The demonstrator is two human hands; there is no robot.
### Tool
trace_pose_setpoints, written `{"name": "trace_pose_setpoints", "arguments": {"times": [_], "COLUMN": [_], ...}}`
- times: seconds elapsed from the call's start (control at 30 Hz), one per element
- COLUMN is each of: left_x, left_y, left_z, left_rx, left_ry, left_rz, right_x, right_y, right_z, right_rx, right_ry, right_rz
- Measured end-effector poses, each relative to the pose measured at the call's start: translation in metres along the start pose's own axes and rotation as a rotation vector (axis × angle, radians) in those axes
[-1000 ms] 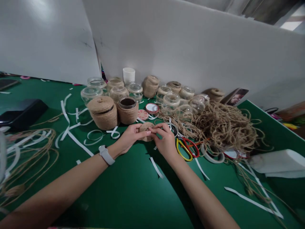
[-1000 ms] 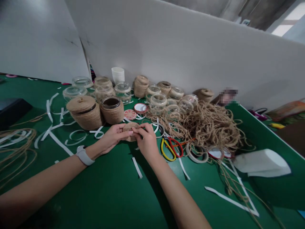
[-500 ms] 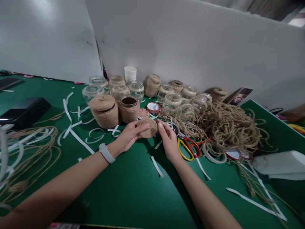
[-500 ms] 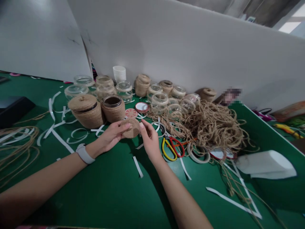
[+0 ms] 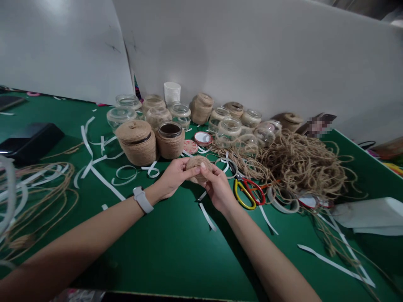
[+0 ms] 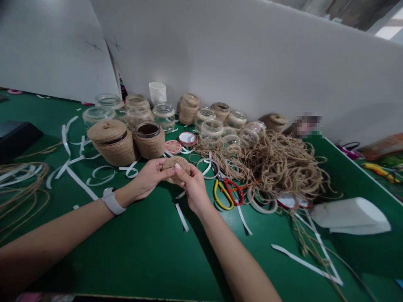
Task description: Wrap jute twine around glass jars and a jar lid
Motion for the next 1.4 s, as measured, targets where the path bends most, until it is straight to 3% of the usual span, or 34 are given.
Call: {"name": "trace_pose_setpoints", "arguments": {"times": [0.13,0.33,0.67,1.0,1.17,1.4], "left_x": [0.004,0.001,0.000,-0.001,-0.006,-0.013], "left_y": [-0.001,-0.003,-0.002,-0.001,-0.001,-0.002], "left_z": [0.005,0.012,0.017,0.016,0.016,0.011], "left_rx": [-0.073,-0.186,-0.181,-0.205,-0.228,-0.241], "left_ry": [0.103,0.342,0.357,0.380,0.463,0.537], "left_rz": [0.037,-0.018,0.021,-0.039,-0.144,-0.196], "right_x": [-0.003,-0.008,-0.010,-0.012,-0.015,0.001], "right_y": [-0.002,-0.004,-0.009,-0.010,-0.011,0.012], "right_z": [-0.001,0.001,0.001,0.004,0.014,0.042], "right_rx": [0.027,0.052,-0.048,-0.176,-0.329,-0.745], "right_ry": [-0.050,-0.079,0.025,0.202,0.446,0.886], "right_rz": [-0.007,-0.006,-0.080,-0.195,-0.262,-0.243]}}
Point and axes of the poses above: each hand's wrist, its own y-axis away from the middle knuckle, its own x-axis out of the palm, z = x × y, the point moved 9 cm from there along -y, towards the middle knuckle, and after that the axes turned 15 degrees about y, right-handed, at the moved point
